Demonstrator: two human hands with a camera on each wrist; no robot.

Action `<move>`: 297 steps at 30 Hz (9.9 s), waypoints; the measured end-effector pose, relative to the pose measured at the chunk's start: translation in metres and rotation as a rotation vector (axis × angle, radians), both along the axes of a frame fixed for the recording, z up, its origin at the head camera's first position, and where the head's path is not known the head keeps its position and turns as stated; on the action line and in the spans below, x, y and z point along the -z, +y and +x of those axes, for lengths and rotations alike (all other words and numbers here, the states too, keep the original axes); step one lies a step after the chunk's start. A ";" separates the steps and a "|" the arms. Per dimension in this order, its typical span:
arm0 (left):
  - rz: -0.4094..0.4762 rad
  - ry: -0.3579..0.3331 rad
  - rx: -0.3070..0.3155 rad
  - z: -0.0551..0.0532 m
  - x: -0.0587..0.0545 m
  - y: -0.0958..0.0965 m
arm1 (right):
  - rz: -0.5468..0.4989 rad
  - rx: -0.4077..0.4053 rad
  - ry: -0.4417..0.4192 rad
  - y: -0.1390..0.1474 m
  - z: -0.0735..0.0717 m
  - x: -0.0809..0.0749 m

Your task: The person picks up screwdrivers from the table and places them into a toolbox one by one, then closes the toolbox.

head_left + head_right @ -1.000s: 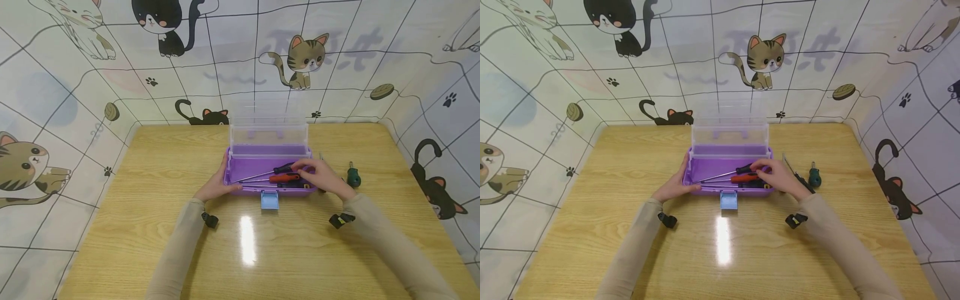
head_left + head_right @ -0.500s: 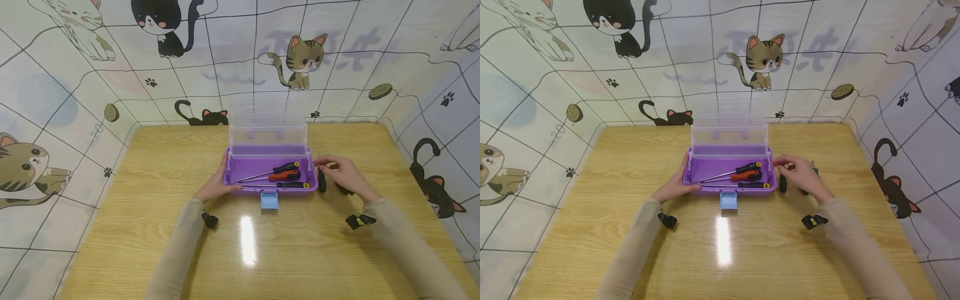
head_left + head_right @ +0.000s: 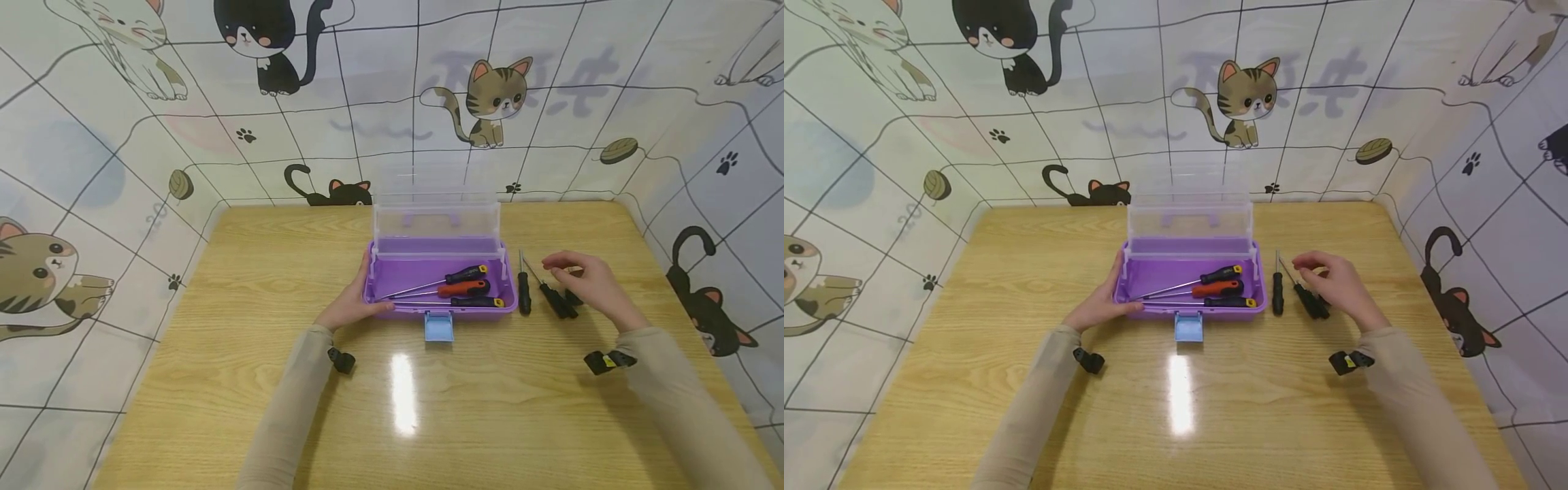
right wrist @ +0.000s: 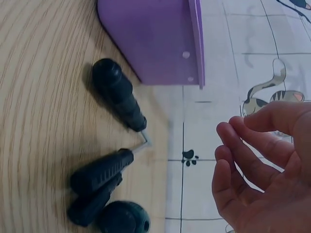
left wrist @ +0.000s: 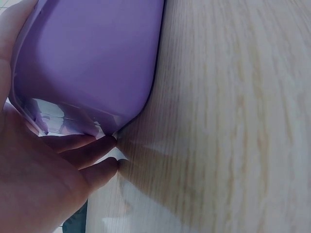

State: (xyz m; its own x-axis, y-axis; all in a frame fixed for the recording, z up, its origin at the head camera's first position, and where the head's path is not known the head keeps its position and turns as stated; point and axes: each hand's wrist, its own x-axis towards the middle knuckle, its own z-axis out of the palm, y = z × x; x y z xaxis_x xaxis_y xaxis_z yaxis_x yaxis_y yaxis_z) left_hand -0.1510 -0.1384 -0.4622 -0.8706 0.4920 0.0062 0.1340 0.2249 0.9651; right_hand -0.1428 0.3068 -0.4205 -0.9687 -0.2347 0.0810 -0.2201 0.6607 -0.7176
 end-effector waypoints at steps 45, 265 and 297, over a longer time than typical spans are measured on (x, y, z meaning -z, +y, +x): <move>-0.040 -0.031 -0.002 0.006 -0.011 0.000 | 0.083 0.164 -0.039 0.050 -0.001 0.039; -0.130 -0.027 -0.074 -0.001 0.017 -0.005 | 0.012 -0.315 -0.229 -0.136 -0.172 -0.063; -0.132 -0.008 -0.072 -0.003 0.024 -0.006 | 0.006 -0.256 -0.216 -0.087 -0.141 -0.083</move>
